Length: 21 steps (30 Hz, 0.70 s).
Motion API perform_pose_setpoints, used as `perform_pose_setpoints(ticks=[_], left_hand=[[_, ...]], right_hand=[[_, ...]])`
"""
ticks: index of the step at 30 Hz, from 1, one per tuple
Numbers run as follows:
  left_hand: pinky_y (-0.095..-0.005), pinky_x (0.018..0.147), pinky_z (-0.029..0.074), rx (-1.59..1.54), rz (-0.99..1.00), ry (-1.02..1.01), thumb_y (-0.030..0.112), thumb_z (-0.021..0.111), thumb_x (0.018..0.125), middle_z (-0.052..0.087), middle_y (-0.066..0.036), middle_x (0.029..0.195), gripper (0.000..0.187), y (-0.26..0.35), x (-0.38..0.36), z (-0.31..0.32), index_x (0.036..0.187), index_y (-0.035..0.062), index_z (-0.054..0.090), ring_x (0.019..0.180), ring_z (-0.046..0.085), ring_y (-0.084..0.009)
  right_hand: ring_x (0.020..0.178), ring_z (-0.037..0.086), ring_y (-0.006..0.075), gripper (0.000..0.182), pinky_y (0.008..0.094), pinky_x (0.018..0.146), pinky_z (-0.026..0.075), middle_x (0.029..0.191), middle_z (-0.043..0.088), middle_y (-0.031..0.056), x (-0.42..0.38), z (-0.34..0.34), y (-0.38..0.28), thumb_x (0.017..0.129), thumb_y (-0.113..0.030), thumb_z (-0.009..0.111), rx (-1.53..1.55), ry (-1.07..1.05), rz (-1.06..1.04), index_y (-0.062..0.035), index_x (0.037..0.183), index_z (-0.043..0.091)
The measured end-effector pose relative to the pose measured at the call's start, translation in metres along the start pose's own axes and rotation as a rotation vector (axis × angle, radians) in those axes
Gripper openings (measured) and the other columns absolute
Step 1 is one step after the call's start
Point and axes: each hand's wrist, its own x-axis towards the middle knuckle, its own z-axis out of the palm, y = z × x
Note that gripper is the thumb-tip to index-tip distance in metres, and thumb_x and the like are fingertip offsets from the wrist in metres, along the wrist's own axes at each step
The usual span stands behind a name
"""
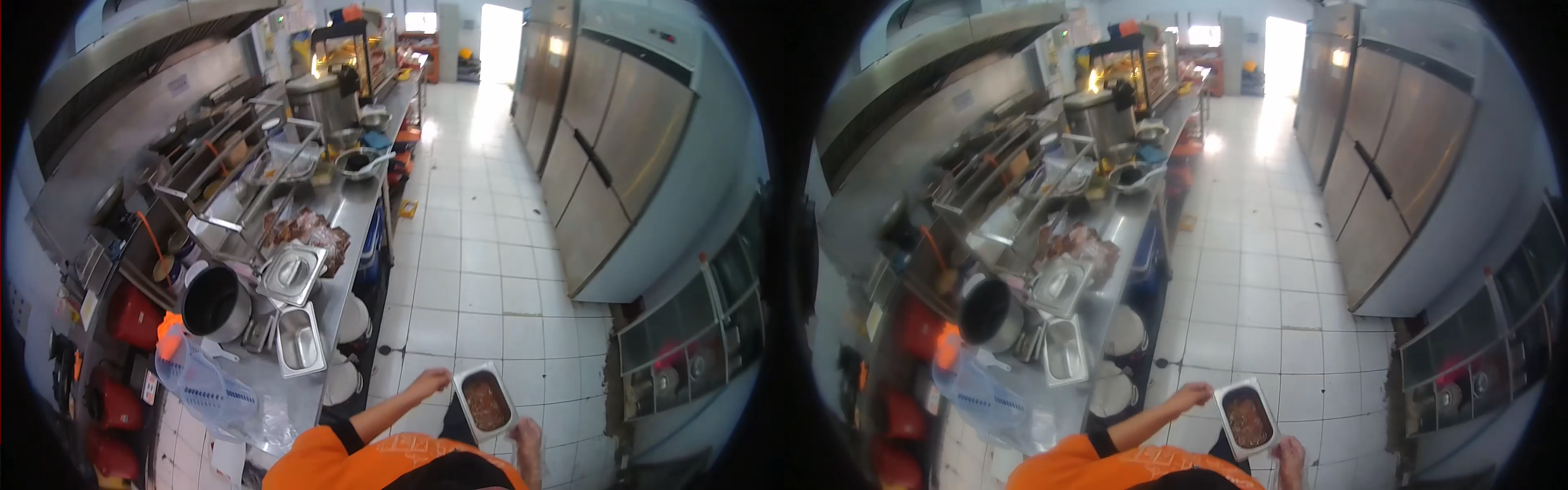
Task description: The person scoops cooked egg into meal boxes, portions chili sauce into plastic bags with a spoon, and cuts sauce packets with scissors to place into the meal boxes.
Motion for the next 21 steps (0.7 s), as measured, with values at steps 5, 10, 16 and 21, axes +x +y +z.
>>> perform_pose_setpoints(ticks=[5,10,16,21], left_hand=[[-0.0236,0.058,0.042,-0.156,-0.014,0.333,0.024,0.054,0.095,0.050,0.003,0.066,0.019,0.046,0.087,-0.036,0.085,0.0086,0.060,0.060,0.048,-0.0075],[-0.0234,0.059,0.038,-0.147,0.237,0.633,0.020,0.055,0.095,0.049,0.003,0.067,0.020,0.153,0.145,-0.117,0.080,0.0071,0.058,0.062,0.044,-0.0068],[-0.0212,0.060,0.041,-0.309,0.387,0.869,0.019,0.057,0.095,0.052,0.005,0.069,0.014,0.238,0.178,-0.240,0.089,0.0082,0.063,0.062,0.048,-0.0052],[-0.0231,0.057,0.042,-0.321,0.408,1.233,0.017,0.057,0.092,0.054,0.003,0.072,0.012,0.261,0.223,-0.367,0.092,0.0074,0.064,0.060,0.048,-0.0074]], right_hand=[[0.069,0.057,0.0119,0.025,0.0274,0.065,0.049,0.076,0.059,0.0037,0.178,0.032,-0.050,0.096,-0.026,0.054,-0.156,-0.252,-0.054,-0.0027,0.088,0.061],[0.068,0.055,0.0102,0.025,0.0270,0.064,0.048,0.077,0.057,0.0010,0.324,0.131,-0.127,0.095,-0.030,0.057,-0.047,-0.496,0.077,-0.0058,0.094,0.060],[0.068,0.052,0.0103,0.031,0.0269,0.065,0.048,0.080,0.056,0.0007,0.468,0.292,-0.200,0.094,-0.037,0.060,0.031,-0.785,0.109,-0.0065,0.097,0.059],[0.068,0.051,0.0075,0.021,0.0274,0.065,0.048,0.080,0.055,-0.0025,0.560,0.438,-0.211,0.095,-0.031,0.059,-0.038,-0.927,0.084,-0.0111,0.101,0.059]])
